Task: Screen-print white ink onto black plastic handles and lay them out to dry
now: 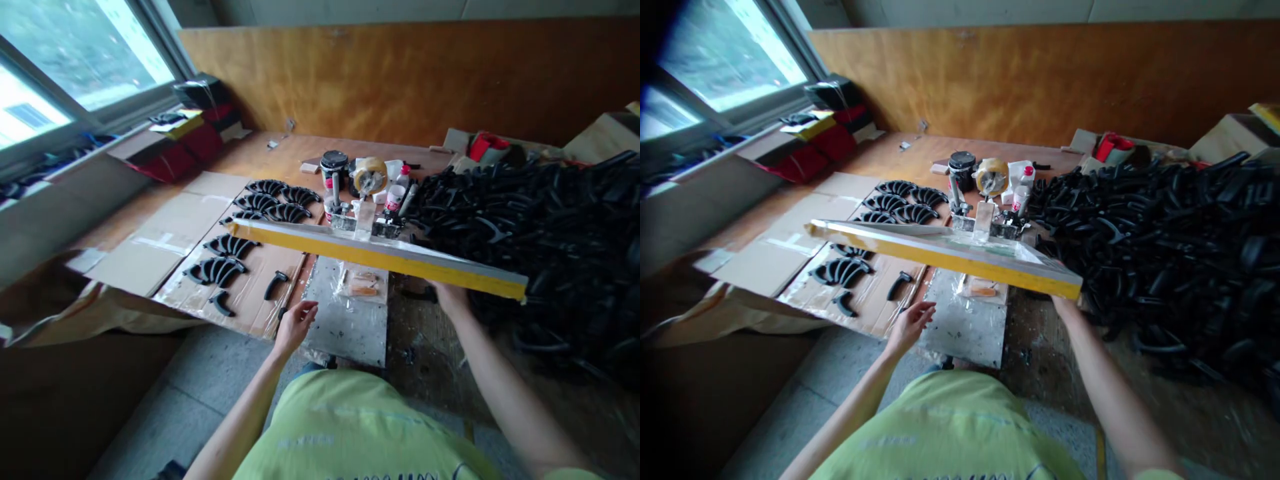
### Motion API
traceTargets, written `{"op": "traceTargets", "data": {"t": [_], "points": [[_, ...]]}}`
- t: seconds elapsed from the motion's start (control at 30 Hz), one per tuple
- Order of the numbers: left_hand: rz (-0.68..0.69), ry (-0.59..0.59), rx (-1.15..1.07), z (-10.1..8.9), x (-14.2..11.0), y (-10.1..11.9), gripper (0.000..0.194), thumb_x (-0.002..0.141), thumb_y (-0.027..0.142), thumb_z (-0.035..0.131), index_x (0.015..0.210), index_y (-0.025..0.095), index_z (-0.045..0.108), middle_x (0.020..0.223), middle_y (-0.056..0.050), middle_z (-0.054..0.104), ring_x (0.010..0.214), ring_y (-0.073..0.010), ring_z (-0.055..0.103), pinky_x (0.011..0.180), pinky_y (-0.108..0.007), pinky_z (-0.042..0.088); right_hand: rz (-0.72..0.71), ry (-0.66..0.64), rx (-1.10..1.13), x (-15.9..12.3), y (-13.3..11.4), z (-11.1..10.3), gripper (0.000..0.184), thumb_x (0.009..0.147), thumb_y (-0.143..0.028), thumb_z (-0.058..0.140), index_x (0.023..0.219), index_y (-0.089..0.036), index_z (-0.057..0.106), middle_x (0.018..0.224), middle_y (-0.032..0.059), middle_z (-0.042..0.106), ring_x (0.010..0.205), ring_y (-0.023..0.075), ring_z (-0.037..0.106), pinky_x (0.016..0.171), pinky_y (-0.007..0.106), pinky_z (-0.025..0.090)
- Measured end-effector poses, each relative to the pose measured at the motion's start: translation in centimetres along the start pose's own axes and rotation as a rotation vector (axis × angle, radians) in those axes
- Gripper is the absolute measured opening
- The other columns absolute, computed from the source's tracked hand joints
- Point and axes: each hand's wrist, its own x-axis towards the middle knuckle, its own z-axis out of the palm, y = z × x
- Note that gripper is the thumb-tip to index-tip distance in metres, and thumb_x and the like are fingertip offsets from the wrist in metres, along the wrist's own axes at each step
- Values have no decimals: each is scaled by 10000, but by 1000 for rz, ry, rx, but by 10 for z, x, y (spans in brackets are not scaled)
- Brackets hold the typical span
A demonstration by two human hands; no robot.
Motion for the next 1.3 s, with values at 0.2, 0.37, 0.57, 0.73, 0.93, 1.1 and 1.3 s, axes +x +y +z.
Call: {"op": "traceTargets", "data": {"t": [0.2, 0.37, 0.57, 0.73, 0.93, 1.1, 1.3], "points": [[54, -42, 2, -10, 8, 1, 417, 835, 537, 544, 1027, 192, 681, 861, -53, 723, 697, -173, 670, 579, -249, 498, -193, -466, -15, -43, 6, 107, 205, 799, -195, 625, 960, -241, 743, 1047, 49, 689, 1014, 202, 625, 976, 415, 471], [46, -74, -24, -20, 12, -1, 430, 835, 534, 550, 1052, 186, 678, 826, -50, 712, 701, -179, 674, 576, -251, 493, -353, -493, -359, -48, 3, 120, 315, 848, -113, 564, 1097, -232, 713, 1063, 67, 681, 1036, 226, 563, 956, 433, 465], [115, -52, -24, -30, 24, 9, 416, 831, 533, 563, 1024, 186, 687, 840, -56, 715, 690, -170, 659, 579, -246, 489, -408, -415, -639, -67, -9, 123, 346, 927, -173, 463, 1199, -242, 666, 1065, 84, 645, 1015, 241, 518, 916, 406, 442], [227, -49, -13, -33, 41, 33, 398, 862, 515, 535, 1059, 200, 681, 907, -53, 723, 722, -161, 665, 609, -246, 508, -414, -393, -710, -67, -17, 124, 342, 924, -304, 521, 1243, -250, 630, 1161, 97, 614, 1112, 261, 506, 984, 430, 413], [541, -158, 232, -1, 79, 36, 476, 794, 419, 670, 1220, 213, 617, 1226, -100, 654, 1088, -248, 632, 902, -393, 527, -414, -549, -778, -56, 0, 117, 900, 719, -526, 737, 1466, -187, 367, 1527, 137, 332, 1407, 337, 267, 1135, 532, 254], [848, -312, 397, 26, 126, 21, 903, 647, 414, 803, 1419, 139, 424, 1452, -207, 444, 1369, -338, 388, 1126, -540, 310, -373, -657, -826, -52, 11, 114, 966, 721, -533, 720, 1511, -211, 265, 1572, 97, 248, 1451, 318, 184, 1168, 535, 182], [917, -383, 395, 33, 150, 16, 852, 656, 414, 804, 1388, 144, 463, 1404, -208, 500, 1344, -327, 427, 1111, -527, 337, -423, -703, -814, -49, 13, 111, 963, 751, -539, 683, 1525, -216, 211, 1573, 81, 250, 1461, 288, 162, 1185, 523, 129]]}}
